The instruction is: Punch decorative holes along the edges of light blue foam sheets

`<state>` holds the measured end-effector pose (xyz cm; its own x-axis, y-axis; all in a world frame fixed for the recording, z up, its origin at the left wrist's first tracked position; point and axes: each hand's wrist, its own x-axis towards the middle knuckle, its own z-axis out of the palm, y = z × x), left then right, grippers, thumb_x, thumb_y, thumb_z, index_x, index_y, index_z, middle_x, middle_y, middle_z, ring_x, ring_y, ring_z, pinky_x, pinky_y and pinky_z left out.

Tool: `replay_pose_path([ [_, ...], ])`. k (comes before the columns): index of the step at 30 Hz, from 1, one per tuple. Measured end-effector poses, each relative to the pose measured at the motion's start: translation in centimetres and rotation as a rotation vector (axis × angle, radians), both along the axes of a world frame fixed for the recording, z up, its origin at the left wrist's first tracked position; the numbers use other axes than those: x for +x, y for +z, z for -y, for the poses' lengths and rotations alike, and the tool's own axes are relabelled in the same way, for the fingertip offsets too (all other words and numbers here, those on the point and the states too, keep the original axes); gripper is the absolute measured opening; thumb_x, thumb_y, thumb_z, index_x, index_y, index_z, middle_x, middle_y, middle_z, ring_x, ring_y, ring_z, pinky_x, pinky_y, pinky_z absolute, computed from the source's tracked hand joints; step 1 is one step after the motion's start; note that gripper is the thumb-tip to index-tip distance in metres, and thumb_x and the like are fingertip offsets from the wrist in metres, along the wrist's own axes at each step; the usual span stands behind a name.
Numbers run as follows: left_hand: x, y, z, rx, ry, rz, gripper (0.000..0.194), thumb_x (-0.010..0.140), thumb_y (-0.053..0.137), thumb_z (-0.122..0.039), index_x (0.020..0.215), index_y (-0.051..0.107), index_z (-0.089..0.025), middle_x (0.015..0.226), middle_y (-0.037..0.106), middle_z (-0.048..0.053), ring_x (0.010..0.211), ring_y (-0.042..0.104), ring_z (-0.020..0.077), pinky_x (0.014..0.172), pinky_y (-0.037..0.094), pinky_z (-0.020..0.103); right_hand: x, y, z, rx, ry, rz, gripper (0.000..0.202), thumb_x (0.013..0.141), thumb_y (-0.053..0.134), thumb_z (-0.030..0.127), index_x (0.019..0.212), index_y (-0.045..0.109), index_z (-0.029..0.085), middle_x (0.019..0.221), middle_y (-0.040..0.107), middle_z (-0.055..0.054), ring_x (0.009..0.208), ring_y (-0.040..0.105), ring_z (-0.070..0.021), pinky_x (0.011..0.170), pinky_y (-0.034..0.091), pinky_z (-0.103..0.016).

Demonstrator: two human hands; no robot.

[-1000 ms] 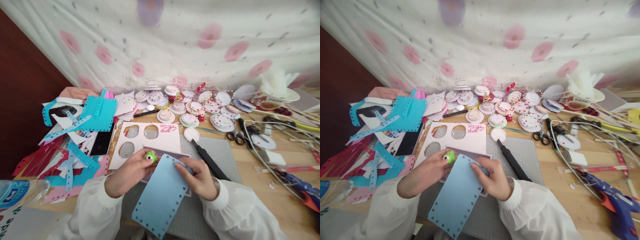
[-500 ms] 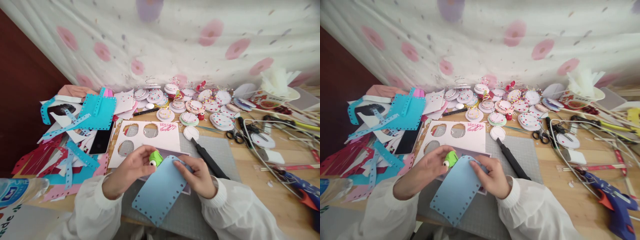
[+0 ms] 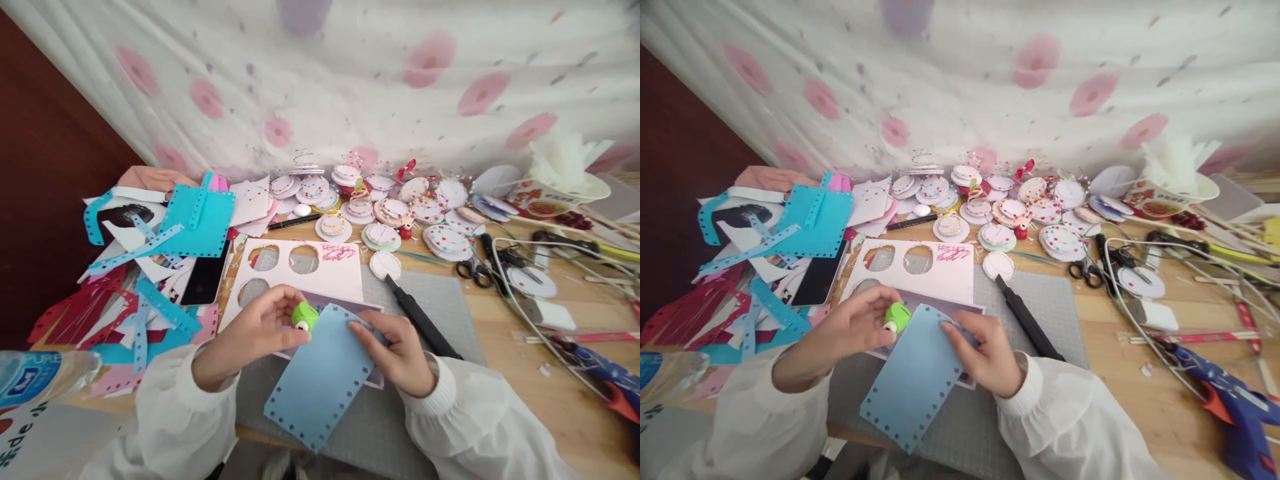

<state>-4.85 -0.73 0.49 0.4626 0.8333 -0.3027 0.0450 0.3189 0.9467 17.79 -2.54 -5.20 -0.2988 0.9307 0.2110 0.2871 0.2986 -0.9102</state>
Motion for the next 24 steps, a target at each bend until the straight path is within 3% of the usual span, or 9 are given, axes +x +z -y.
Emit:
replay_pose_path([
  [15, 0.30, 0.87, -0.36, 0.062, 0.014, -0.153, 0.031, 0.069, 0.072, -0.015, 0.092, 0.051, -0.018, 0.088, 0.053, -0.001, 0.085, 0.052, 0.0125, 0.077, 0.044, 0.024, 0.02, -0.53, 0.06, 0.074, 0.007, 0.102, 0.031, 0.092, 0.047, 0.030, 0.072, 0.063, 0.014, 0.057, 0.060, -0.002, 0.049, 0.050, -0.0110, 0.046, 0.038, -0.021],
  [24, 0.34, 0.25, -0.90, 0.115, 0.005, -0.181, 0.033, 0.069, 0.073, -0.019, 0.093, 0.050, -0.018, 0.091, 0.054, 0.000, 0.089, 0.053, 0.0141, 0.082, 0.043, 0.027, -0.04, -0.67, 0.00, 0.124, 0.019, 0.120, 0.028, 0.092, 0.048, 0.029, 0.076, 0.064, 0.014, 0.061, 0.064, -0.003, 0.051, 0.054, -0.0115, 0.049, 0.040, -0.022],
])
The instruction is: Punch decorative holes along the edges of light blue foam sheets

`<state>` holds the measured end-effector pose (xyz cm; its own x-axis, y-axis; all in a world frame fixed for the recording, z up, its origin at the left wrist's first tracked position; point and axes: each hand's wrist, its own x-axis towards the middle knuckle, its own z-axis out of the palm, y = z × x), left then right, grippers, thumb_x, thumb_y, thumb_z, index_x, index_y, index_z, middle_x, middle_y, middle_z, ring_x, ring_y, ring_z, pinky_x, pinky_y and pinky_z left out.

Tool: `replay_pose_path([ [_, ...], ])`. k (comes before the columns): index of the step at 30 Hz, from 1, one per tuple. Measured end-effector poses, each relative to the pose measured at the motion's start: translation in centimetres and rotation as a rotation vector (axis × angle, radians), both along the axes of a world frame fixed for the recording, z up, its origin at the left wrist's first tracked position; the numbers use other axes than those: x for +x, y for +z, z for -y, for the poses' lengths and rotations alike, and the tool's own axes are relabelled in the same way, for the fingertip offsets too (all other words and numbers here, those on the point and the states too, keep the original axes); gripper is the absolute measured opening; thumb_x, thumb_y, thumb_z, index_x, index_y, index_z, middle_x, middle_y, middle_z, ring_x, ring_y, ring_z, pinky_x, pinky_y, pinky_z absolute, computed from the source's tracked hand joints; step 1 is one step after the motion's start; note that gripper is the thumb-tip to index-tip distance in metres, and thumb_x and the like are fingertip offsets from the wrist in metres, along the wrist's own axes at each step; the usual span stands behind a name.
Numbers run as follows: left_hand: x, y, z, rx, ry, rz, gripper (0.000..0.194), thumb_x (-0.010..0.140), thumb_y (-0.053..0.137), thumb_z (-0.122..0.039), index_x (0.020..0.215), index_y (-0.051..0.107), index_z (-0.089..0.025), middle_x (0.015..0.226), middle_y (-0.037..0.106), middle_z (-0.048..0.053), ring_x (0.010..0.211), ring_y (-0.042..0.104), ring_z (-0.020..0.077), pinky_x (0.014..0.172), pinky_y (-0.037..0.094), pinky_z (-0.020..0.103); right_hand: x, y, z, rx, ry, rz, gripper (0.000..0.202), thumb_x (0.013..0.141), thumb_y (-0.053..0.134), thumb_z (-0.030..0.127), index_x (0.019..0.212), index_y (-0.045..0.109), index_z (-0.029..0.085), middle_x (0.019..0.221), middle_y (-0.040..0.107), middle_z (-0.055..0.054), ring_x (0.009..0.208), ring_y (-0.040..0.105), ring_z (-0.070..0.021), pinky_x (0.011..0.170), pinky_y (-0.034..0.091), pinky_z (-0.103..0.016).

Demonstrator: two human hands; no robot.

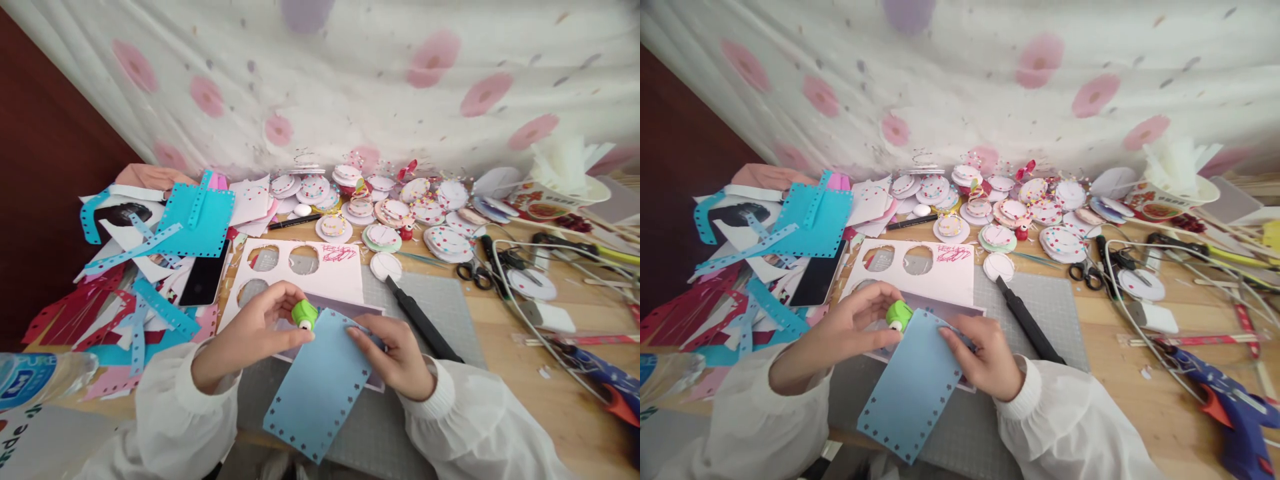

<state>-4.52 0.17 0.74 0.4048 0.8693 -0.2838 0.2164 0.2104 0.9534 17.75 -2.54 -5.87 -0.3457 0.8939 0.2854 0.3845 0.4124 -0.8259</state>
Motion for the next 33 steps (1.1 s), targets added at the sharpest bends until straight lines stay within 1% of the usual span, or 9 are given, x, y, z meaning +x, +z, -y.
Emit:
replay_pose_path([
  [4, 0.19, 0.31, 0.08, 0.002, -0.001, 0.000, 0.031, 0.069, 0.073, -0.018, 0.092, 0.051, -0.018, 0.089, 0.055, 0.000, 0.086, 0.053, 0.0136, 0.080, 0.044, 0.026, 0.03, 0.04, 0.00, 0.012, -0.005, -0.002, 0.027, 0.092, 0.048, 0.027, 0.074, 0.064, 0.013, 0.059, 0.063, -0.003, 0.050, 0.053, -0.0110, 0.049, 0.039, -0.021],
  [7, 0.12, 0.45, 0.15, -0.012, 0.010, 0.018, 0.031, 0.069, 0.073, -0.017, 0.091, 0.052, -0.018, 0.087, 0.055, -0.001, 0.084, 0.053, 0.0126, 0.077, 0.044, 0.025, 0.02, 0.15, -0.01, 0.006, -0.018, 0.020, 0.030, 0.092, 0.047, 0.030, 0.074, 0.064, 0.014, 0.059, 0.062, -0.003, 0.049, 0.052, -0.0111, 0.048, 0.039, -0.021],
  [11, -0.07, 0.31, 0.06, -0.022, -0.010, 0.026, 0.032, 0.068, 0.074, -0.017, 0.091, 0.052, -0.018, 0.087, 0.056, -0.001, 0.084, 0.053, 0.0126, 0.078, 0.044, 0.025, -0.01, 0.15, -0.01, 0.001, -0.014, 0.034, 0.031, 0.093, 0.046, 0.033, 0.074, 0.064, 0.015, 0.059, 0.062, -0.003, 0.050, 0.052, -0.0116, 0.048, 0.040, -0.022],
  [19, 0.05, 0.38, -0.14, 0.000, -0.040, 0.030, 0.031, 0.069, 0.073, -0.018, 0.092, 0.052, -0.018, 0.088, 0.057, 0.000, 0.084, 0.054, 0.0133, 0.079, 0.045, 0.027, 0.05, 0.01, -0.09, 0.020, 0.000, 0.026, 0.027, 0.092, 0.048, 0.028, 0.075, 0.063, 0.014, 0.058, 0.062, -0.003, 0.049, 0.052, -0.0113, 0.049, 0.038, -0.022],
  [24, -0.01, 0.40, -0.06, -0.003, -0.021, 0.018, 0.032, 0.068, 0.074, -0.019, 0.091, 0.052, -0.018, 0.088, 0.056, 0.001, 0.084, 0.054, 0.0143, 0.079, 0.045, 0.028, 0.07, 0.13, -0.05, 0.015, -0.001, 0.019, 0.027, 0.092, 0.047, 0.028, 0.075, 0.063, 0.013, 0.061, 0.064, -0.004, 0.051, 0.055, -0.0120, 0.050, 0.039, -0.022],
  [28, -0.06, 0.52, -0.10, 0.001, -0.015, 0.004, 0.032, 0.068, 0.074, -0.019, 0.091, 0.052, -0.018, 0.088, 0.057, 0.001, 0.085, 0.055, 0.0147, 0.079, 0.044, 0.028, 0.02, 0.23, -0.06, 0.008, 0.015, 0.024, 0.028, 0.093, 0.046, 0.028, 0.075, 0.063, 0.014, 0.058, 0.062, -0.003, 0.050, 0.053, -0.0113, 0.049, 0.039, -0.022],
  [33, 0.11, 0.40, -0.20, 0.017, -0.033, -0.017, 0.033, 0.066, 0.075, -0.018, 0.091, 0.052, -0.018, 0.088, 0.057, 0.001, 0.084, 0.055, 0.0149, 0.079, 0.044, 0.028, -0.01, 0.19, -0.09, 0.029, 0.014, 0.029, 0.026, 0.092, 0.047, 0.027, 0.077, 0.064, 0.014, 0.060, 0.064, -0.004, 0.051, 0.054, -0.0119, 0.050, 0.039, -0.023],
])
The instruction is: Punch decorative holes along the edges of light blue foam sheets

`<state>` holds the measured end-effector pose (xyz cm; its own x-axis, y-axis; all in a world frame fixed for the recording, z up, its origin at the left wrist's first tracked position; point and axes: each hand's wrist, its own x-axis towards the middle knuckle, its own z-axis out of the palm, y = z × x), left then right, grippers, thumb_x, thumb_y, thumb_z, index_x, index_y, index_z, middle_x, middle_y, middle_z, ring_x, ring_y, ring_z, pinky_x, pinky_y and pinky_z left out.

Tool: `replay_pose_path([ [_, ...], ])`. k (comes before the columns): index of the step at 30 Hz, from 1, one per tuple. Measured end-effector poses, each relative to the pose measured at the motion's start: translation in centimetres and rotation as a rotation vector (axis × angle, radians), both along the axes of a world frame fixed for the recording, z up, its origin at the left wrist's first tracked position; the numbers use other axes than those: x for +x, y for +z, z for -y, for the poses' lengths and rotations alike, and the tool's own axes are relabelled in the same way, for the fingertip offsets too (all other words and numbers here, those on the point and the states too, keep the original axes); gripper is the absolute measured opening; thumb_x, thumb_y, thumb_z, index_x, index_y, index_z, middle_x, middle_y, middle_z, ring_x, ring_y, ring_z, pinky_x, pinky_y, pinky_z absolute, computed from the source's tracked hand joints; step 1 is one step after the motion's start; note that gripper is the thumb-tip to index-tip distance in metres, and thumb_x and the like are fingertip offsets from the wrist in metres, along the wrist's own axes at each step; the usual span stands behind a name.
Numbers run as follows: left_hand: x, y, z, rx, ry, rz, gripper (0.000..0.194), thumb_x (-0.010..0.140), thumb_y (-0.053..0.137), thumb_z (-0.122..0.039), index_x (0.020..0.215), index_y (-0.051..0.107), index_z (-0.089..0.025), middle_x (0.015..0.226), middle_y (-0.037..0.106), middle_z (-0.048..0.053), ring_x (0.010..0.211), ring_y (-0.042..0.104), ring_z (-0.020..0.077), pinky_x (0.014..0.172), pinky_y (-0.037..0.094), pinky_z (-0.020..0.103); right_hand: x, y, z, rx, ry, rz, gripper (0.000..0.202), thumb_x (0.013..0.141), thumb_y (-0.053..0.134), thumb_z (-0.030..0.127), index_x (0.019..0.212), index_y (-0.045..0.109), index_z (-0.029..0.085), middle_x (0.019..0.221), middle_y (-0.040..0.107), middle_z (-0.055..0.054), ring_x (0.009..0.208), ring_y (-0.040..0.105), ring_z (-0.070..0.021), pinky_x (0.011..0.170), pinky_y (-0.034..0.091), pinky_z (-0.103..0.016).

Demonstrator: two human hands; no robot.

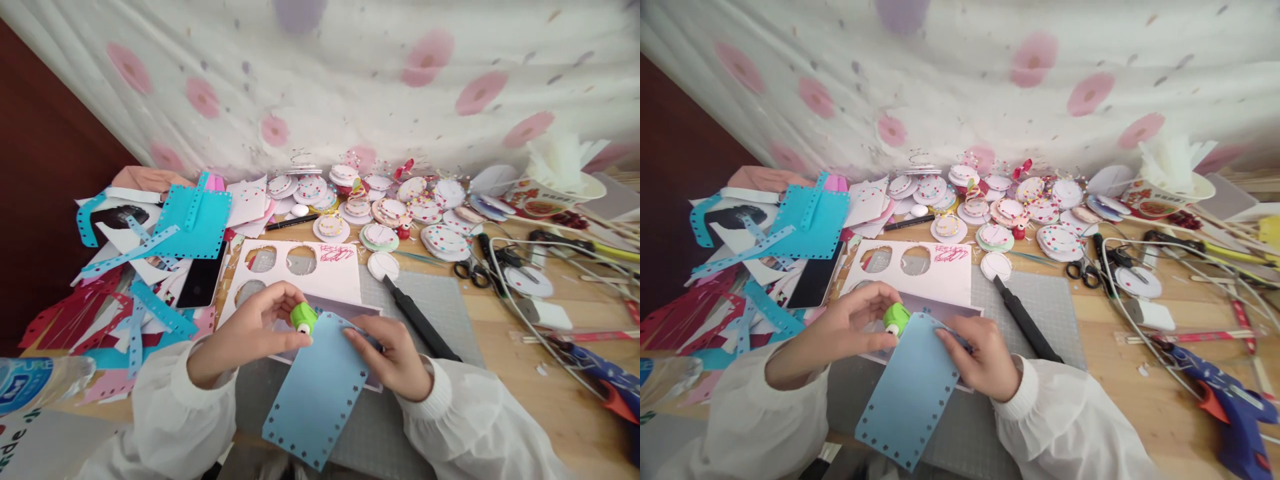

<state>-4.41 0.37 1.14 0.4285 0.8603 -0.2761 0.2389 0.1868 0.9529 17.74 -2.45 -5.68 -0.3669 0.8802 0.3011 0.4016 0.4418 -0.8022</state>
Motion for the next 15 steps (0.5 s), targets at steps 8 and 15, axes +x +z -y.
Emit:
replay_pose_path([
  [8, -0.04, -0.17, 0.06, 0.062, 0.000, -0.034, 0.035, 0.068, 0.075, -0.019, 0.094, 0.053, -0.018, 0.092, 0.057, 0.002, 0.088, 0.055, 0.0157, 0.082, 0.044, 0.029, 0.20, -0.15, 0.09, 0.009, -0.046, -0.026, 0.027, 0.093, 0.046, 0.028, 0.080, 0.065, 0.014, 0.060, 0.064, -0.004, 0.050, 0.054, -0.0118, 0.048, 0.040, -0.022],
  [15, -0.12, 0.08, 0.20, 0.054, -0.032, -0.050, 0.035, 0.070, 0.075, -0.022, 0.095, 0.052, -0.019, 0.095, 0.057, 0.002, 0.091, 0.055, 0.0165, 0.083, 0.045, 0.030, 0.18, -0.32, 0.13, 0.009, -0.030, -0.013, 0.026, 0.093, 0.047, 0.028, 0.080, 0.065, 0.014, 0.062, 0.066, -0.004, 0.051, 0.056, -0.0124, 0.050, 0.041, -0.023],
])
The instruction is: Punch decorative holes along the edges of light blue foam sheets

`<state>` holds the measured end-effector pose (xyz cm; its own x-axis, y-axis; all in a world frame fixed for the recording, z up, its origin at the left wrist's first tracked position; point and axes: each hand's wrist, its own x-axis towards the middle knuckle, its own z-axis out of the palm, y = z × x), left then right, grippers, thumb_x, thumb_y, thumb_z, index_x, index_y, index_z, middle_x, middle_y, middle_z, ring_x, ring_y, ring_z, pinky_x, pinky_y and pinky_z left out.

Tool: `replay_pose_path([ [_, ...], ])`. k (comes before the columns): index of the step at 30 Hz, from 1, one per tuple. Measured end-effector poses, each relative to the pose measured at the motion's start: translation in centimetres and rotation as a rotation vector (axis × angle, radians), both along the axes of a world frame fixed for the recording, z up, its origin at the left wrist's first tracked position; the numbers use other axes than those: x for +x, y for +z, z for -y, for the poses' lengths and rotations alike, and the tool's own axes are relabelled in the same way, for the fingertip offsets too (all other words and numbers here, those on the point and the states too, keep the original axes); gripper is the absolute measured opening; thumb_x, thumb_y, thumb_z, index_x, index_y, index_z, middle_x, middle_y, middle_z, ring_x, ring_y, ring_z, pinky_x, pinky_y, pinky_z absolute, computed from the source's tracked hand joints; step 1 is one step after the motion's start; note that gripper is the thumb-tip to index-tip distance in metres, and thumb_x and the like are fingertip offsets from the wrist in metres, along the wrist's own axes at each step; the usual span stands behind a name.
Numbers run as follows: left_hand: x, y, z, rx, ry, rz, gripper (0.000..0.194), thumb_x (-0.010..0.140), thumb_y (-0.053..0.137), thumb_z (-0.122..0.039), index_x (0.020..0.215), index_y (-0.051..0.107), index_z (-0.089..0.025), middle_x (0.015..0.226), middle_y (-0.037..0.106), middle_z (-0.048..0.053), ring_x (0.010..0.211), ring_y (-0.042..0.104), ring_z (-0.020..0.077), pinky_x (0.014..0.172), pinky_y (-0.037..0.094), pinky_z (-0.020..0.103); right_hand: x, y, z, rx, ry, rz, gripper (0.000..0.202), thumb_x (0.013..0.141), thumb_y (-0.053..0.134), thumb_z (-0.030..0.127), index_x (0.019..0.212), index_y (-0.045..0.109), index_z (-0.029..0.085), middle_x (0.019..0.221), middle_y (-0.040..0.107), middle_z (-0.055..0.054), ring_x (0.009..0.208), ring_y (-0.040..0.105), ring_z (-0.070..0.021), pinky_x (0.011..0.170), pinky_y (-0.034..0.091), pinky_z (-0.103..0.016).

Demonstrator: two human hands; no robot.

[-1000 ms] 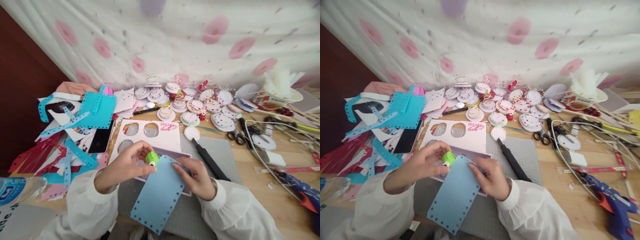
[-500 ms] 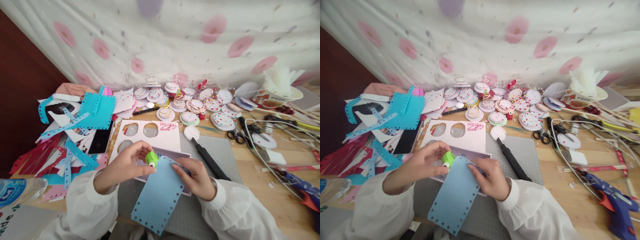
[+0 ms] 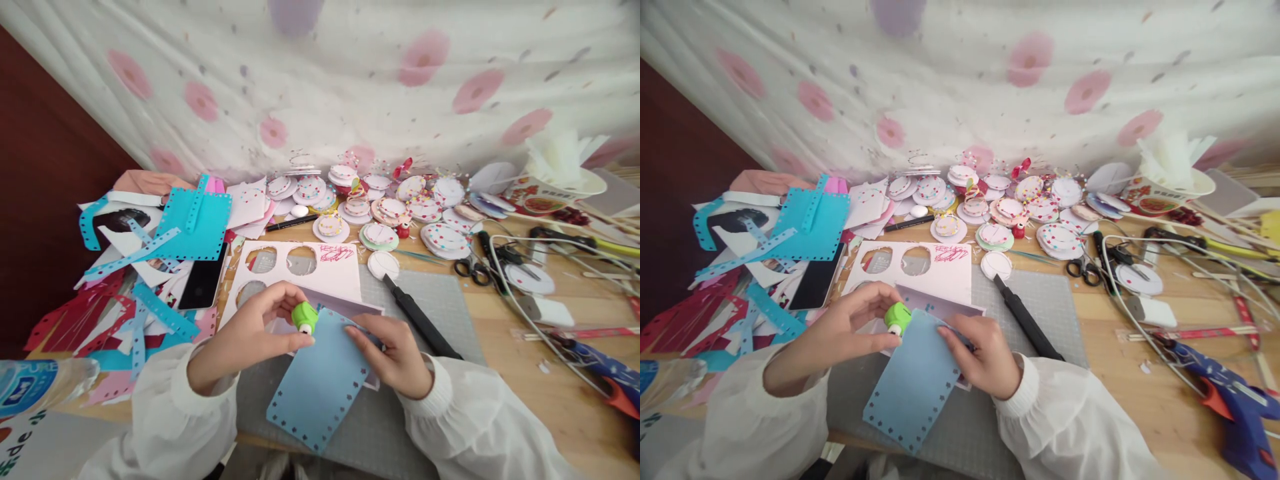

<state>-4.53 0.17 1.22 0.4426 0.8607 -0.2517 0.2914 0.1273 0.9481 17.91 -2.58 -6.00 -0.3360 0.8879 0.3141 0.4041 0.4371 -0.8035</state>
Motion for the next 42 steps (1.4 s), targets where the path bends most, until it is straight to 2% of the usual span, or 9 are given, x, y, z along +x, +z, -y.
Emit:
replay_pose_path([
  [8, 0.3, -0.4, 0.1, 0.022, -0.015, 0.016, 0.032, 0.071, 0.074, -0.023, 0.094, 0.051, -0.019, 0.095, 0.057, 0.002, 0.091, 0.056, 0.0171, 0.083, 0.048, 0.031, 0.0, -0.2, -0.1, 0.069, 0.013, 0.031, 0.021, 0.092, 0.050, 0.025, 0.082, 0.065, 0.015, 0.061, 0.066, -0.004, 0.052, 0.057, -0.0132, 0.051, 0.041, -0.023],
  [13, 0.6, -0.1, 0.3, 0.237, 0.056, -0.231, 0.029, 0.072, 0.071, -0.018, 0.096, 0.053, -0.021, 0.102, 0.060, 0.004, 0.098, 0.056, 0.0202, 0.087, 0.045, 0.033, 0.0, -0.3, -0.1, 0.121, 0.028, 0.035, 0.019, 0.092, 0.049, 0.022, 0.088, 0.066, 0.015, 0.059, 0.065, -0.004, 0.051, 0.058, -0.0141, 0.051, 0.041, -0.024],
  [15, 0.8, 0.1, 0.3, 0.275, 0.055, -0.281, 0.029, 0.073, 0.071, -0.017, 0.096, 0.054, -0.021, 0.103, 0.061, 0.004, 0.099, 0.056, 0.0204, 0.087, 0.045, 0.033, 0.0, -0.3, -0.1, 0.135, 0.023, 0.039, 0.019, 0.092, 0.048, 0.023, 0.089, 0.066, 0.015, 0.062, 0.067, -0.005, 0.053, 0.060, -0.0148, 0.052, 0.042, -0.025],
  [19, 0.7, 0.2, 0.3, 0.201, 0.006, -0.165, 0.031, 0.073, 0.073, -0.023, 0.097, 0.054, -0.020, 0.100, 0.061, 0.003, 0.096, 0.057, 0.0188, 0.086, 0.047, 0.030, 0.0, -0.3, 0.0, 0.130, 0.017, 0.040, 0.020, 0.093, 0.047, 0.024, 0.089, 0.066, 0.016, 0.065, 0.069, -0.005, 0.055, 0.062, -0.0151, 0.053, 0.044, -0.025],
  [23, 0.4, -0.1, 0.2, 0.142, -0.053, -0.129, 0.033, 0.071, 0.074, -0.023, 0.100, 0.056, -0.020, 0.100, 0.062, 0.004, 0.096, 0.058, 0.0194, 0.087, 0.047, 0.030, 0.0, -0.3, 0.0, 0.109, 0.037, 0.034, 0.021, 0.093, 0.047, 0.026, 0.089, 0.066, 0.016, 0.064, 0.069, -0.005, 0.055, 0.062, -0.0152, 0.053, 0.044, -0.025],
  [28, 0.6, -1.0, -0.1, 0.042, -0.050, -0.042, 0.043, 0.071, 0.075, -0.026, 0.109, 0.057, -0.018, 0.106, 0.061, 0.006, 0.099, 0.058, 0.0199, 0.089, 0.048, 0.031, 0.0, -0.1, 0.0, 0.055, 0.035, -0.013, 0.022, 0.093, 0.047, 0.027, 0.085, 0.065, 0.017, 0.061, 0.066, -0.003, 0.052, 0.058, -0.0134, 0.052, 0.042, -0.023],
  [37, 0.5, -1.6, -0.4, -0.064, -0.050, 0.078, 0.040, 0.069, 0.078, -0.025, 0.102, 0.058, -0.018, 0.099, 0.060, 0.003, 0.094, 0.059, 0.0177, 0.088, 0.049, 0.032, 0.2, 0.3, -0.1, -0.024, 0.044, -0.051, 0.027, 0.094, 0.046, 0.030, 0.076, 0.062, 0.016, 0.056, 0.059, -0.001, 0.048, 0.051, -0.0118, 0.048, 0.038, -0.022],
  [42, 0.6, -2.0, -0.4, -0.071, -0.067, 0.097, 0.039, 0.069, 0.078, -0.024, 0.102, 0.058, -0.018, 0.100, 0.059, 0.003, 0.095, 0.058, 0.0175, 0.090, 0.048, 0.032, 0.2, 0.2, -0.1, 0.006, 0.066, -0.034, 0.026, 0.093, 0.047, 0.026, 0.072, 0.060, 0.017, 0.054, 0.054, 0.000, 0.049, 0.049, -0.0114, 0.050, 0.036, -0.023],
])
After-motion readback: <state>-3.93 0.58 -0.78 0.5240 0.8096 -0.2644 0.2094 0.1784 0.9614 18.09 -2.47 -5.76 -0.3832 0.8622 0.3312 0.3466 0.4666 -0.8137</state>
